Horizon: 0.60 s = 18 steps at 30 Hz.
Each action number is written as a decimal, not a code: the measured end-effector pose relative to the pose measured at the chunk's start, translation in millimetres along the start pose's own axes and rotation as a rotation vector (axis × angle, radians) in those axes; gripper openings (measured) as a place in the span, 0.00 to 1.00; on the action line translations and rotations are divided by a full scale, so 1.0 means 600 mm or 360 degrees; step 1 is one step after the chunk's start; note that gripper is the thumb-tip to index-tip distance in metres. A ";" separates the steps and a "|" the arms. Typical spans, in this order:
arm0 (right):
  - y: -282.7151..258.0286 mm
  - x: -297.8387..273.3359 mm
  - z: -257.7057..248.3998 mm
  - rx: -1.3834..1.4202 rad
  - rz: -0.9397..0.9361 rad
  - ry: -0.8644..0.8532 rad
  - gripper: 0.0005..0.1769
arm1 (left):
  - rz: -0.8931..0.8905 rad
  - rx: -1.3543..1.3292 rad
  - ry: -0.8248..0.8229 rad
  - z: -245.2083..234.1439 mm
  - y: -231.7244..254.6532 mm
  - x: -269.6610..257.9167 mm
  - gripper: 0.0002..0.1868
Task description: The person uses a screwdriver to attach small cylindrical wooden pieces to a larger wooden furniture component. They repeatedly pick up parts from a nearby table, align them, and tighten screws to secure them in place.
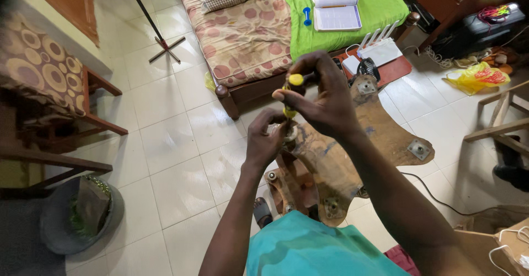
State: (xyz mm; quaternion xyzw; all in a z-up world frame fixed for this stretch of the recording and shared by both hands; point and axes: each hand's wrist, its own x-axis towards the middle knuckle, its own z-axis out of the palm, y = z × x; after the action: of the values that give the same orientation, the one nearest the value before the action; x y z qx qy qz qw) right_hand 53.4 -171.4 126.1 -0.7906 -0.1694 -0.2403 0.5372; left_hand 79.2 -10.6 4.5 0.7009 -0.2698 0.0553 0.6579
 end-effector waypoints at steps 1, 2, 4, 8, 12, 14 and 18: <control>0.004 -0.003 0.007 0.0126 0.0044 0.0034 0.26 | -0.0029 0.0011 -0.0023 0.000 -0.001 0.000 0.09; 0.007 -0.005 0.013 0.0251 0.0088 0.0068 0.28 | -0.0059 0.0022 -0.0046 0.000 -0.002 0.001 0.08; 0.014 -0.009 0.022 0.0331 0.0023 0.0100 0.27 | -0.0081 0.0040 -0.0076 -0.002 -0.001 0.002 0.08; 0.018 -0.011 0.019 0.0517 0.0039 0.0023 0.21 | -0.0102 -0.0024 -0.0106 -0.002 0.006 0.004 0.08; 0.007 -0.009 0.008 0.0520 0.0029 -0.0108 0.20 | -0.0313 -0.0122 -0.0141 -0.002 0.017 0.006 0.10; 0.000 -0.005 0.000 0.0487 0.0050 -0.0189 0.20 | -0.0226 -0.0071 -0.0134 -0.003 0.023 0.006 0.11; -0.009 0.004 -0.014 0.0175 -0.0079 -0.0279 0.18 | -0.0184 -0.0007 -0.0196 -0.006 0.031 0.007 0.11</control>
State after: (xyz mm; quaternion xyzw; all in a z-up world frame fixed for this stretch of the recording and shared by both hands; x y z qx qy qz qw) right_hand 50.8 -177.2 134.1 -0.7735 -0.2483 -0.1739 0.5566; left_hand 75.5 -8.3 23.7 0.7158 -0.2689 -0.0266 0.6438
